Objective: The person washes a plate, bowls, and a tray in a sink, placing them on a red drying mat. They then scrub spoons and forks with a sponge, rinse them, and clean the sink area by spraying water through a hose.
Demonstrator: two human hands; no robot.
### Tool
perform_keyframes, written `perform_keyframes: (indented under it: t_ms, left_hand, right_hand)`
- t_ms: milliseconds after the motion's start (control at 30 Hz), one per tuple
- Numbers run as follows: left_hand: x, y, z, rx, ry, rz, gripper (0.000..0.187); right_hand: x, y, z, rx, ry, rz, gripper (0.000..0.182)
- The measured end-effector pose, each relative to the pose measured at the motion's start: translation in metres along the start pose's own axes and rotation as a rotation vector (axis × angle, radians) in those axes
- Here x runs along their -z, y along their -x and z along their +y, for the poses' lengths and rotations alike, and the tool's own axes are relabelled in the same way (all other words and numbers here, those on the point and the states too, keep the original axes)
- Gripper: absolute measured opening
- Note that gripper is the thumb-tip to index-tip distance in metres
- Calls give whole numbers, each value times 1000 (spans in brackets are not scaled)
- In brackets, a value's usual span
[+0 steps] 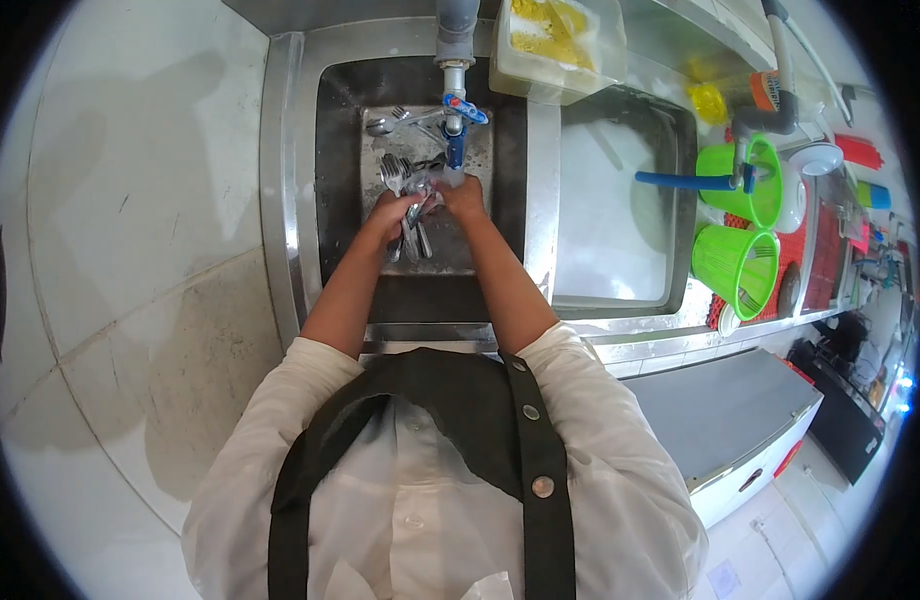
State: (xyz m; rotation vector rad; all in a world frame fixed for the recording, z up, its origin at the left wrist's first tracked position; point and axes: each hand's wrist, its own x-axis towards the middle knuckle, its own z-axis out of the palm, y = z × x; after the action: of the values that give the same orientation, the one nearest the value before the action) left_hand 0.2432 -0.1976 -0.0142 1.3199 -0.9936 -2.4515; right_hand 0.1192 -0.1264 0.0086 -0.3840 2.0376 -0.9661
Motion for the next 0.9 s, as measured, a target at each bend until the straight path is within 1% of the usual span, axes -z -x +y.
perform_keyframes:
  t_ms: [33,67,100,133,167,200,233,300,333,367,400,433,467,500,567,633,667,700,733,767,833,867,900]
  left_hand:
    - [1,0,1,31,90,14,21]
    - [3,1,2,32,89,12,21]
    - [5,-1,1,57,31,20,21]
    - [6,-2,2,83,-26,30,21]
    - [6,-2,2,82,-27,29,21]
    - [5,-1,3,105,-79,56,21]
    - [4,-1,5,130,-131,83,20]
    - [-3,6,6,119,-137,68,20]
    - [-4,5,4,110,-142,54,20]
    - [12,-20,-25,16,-221,71,20]
    - [9,-17,-22,10,-225,61,20]
    - [1,-7,-16,-8,-158,32,20]
    - [-9,1,-9,-26,-90,-2,20]
    - [-21,9,-1,10,-9,43,19]
    - [-20,-1,-11,-12,-27,-27,19]
    - [-10,-20,-26,-81,-125,-111,23]
    - [-5,-27,-32,-138,-203,-153,26]
    - [-9,-23,-28,-109,-157,-176,30]
    - [-13,-16,-23,-122,-121,-143,28]
    - [-19,-5,-10,-74,-45,-247,26]
    - [-27,-6,-10,-158,-24,-106,21]
    - [-34,-8,-8,-167,-37,-146,21]
    - [-40,-12,-7,-137,40,-51,19]
  right_hand:
    - [2,0,2,0,-1,2,41]
    - [3,0,5,9,-66,-19,36]
    - [3,-2,9,21,-131,-39,30]
    - [0,-9,22,22,-131,-38,30]
    - [-5,-17,36,62,-224,-55,30]
    - [-7,-16,34,104,-318,-71,29]
    - [-6,-14,33,106,-318,-69,29]
    - [-7,-8,29,186,-113,41,25]
    - [-7,-8,32,189,-116,45,25]
    - [-7,-10,34,154,-76,61,23]
    - [-4,-12,35,118,-37,82,20]
    - [1,-11,33,124,-37,97,20]
    - [5,-10,32,172,-2,109,21]
    - [10,-7,29,219,37,123,22]
    - [20,0,16,323,95,134,24]
    - [17,-3,17,367,-40,145,23]
    - [22,-2,6,147,39,9,24]
    - [18,-20,22,165,32,43,23]
    - [18,-14,22,301,104,112,18]
    - [17,-3,10,415,33,247,14]
    - [30,28,-20,376,172,393,13]
    - [40,44,-29,458,139,508,13]
    - [52,57,-41,544,107,615,12]
